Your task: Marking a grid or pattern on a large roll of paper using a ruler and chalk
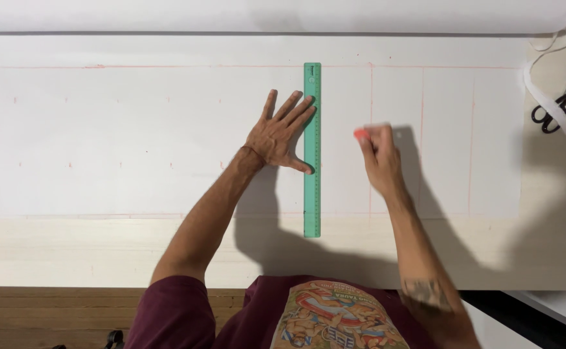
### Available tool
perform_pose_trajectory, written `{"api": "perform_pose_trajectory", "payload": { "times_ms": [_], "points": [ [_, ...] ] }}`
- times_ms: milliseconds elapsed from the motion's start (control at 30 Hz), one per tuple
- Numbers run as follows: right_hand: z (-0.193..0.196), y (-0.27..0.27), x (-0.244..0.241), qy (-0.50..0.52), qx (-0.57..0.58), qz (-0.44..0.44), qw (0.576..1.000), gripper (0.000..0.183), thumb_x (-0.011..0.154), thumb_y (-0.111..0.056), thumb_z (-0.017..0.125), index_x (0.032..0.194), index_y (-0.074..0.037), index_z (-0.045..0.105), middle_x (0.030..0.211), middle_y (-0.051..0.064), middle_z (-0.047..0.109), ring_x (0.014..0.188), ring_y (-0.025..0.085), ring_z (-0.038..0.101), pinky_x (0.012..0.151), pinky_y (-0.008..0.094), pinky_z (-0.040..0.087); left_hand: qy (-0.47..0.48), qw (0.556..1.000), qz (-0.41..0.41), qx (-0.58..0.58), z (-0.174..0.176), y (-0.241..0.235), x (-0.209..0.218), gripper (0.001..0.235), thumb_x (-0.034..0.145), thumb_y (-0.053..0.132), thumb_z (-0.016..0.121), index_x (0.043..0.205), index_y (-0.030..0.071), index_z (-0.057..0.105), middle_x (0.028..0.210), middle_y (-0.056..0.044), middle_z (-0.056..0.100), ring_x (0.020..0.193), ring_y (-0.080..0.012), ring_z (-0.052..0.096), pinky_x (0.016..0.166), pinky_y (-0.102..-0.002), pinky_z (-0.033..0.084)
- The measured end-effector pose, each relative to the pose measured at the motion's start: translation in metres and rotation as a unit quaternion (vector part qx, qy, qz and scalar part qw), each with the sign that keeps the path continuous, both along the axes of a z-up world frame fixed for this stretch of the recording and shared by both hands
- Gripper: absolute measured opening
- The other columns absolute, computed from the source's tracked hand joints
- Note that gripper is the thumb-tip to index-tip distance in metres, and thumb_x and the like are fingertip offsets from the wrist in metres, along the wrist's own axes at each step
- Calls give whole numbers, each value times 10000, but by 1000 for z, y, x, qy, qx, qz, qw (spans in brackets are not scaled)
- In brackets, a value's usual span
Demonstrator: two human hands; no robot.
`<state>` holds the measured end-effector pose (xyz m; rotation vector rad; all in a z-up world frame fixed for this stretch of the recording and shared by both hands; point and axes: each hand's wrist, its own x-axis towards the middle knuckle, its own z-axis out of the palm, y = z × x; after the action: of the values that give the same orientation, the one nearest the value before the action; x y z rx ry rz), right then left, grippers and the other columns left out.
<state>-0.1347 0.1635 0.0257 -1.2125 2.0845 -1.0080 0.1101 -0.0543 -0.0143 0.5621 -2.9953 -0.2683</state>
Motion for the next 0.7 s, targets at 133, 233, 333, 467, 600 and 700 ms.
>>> {"api": "perform_pose_trajectory", "payload": {
  "times_ms": [133, 233, 333, 467, 600, 700],
  "points": [
    [-20, -95, -12, 6, -40, 15, 999, 383, 1281, -448, 581, 1492, -130, 552, 1408, 190, 819, 1313, 466, 757, 1043, 615, 605, 10, 1000, -1, -11, 0, -2, -1, 1647, 622, 1305, 349, 1872, 233, 338, 1953, 13, 326, 1816, -277, 226, 1487, -682, -5],
    [-29, -143, -13, 54, -56, 66, 995, 277, 1289, -311, 570, 1468, -101, 553, 1424, 251, 805, 1337, 501, 742, 1059, 652, 584, 18, 1000, 1, -15, 3, 0, 0, 1651, 612, 1311, 311, 1858, 229, 366, 1943, 3, 352, 1811, -266, 240, 1483, -681, 11],
    [-37, -173, -20, 86, -5, 64, 994, 268, 1278, -314, 564, 1495, -158, 541, 1460, 240, 785, 1357, 514, 725, 1074, 695, 565, 26, 1000, 0, -8, 3, 0, 1, 1643, 607, 1303, 339, 1855, 235, 373, 1938, 7, 365, 1809, -264, 250, 1485, -689, 15],
    [-47, -189, -24, 101, -6, 60, 993, 238, 1276, -290, 546, 1483, -171, 539, 1465, 243, 780, 1352, 499, 724, 1057, 665, 573, 19, 1000, 2, -23, 3, 1, 0, 1625, 630, 1297, 283, 1859, 237, 361, 1947, 15, 343, 1815, -257, 233, 1487, -681, -3],
    [-39, -188, -13, 108, 7, 45, 993, 198, 1293, -279, 488, 1462, -181, 523, 1516, 225, 759, 1355, 482, 729, 1048, 661, 572, 8, 1000, -2, -17, 0, 1, -1, 1617, 650, 1286, 249, 1869, 228, 329, 1961, 2, 301, 1823, -274, 201, 1486, -700, -9],
    [-47, -195, -15, 135, 11, 46, 990, 185, 1300, -273, 503, 1452, -169, 522, 1525, 235, 752, 1366, 496, 724, 1052, 669, 569, 2, 1000, -2, -11, 2, 1, -1, 1618, 653, 1287, 261, 1872, 224, 318, 1965, -2, 288, 1826, -278, 184, 1479, -709, -25]
  ]
}}
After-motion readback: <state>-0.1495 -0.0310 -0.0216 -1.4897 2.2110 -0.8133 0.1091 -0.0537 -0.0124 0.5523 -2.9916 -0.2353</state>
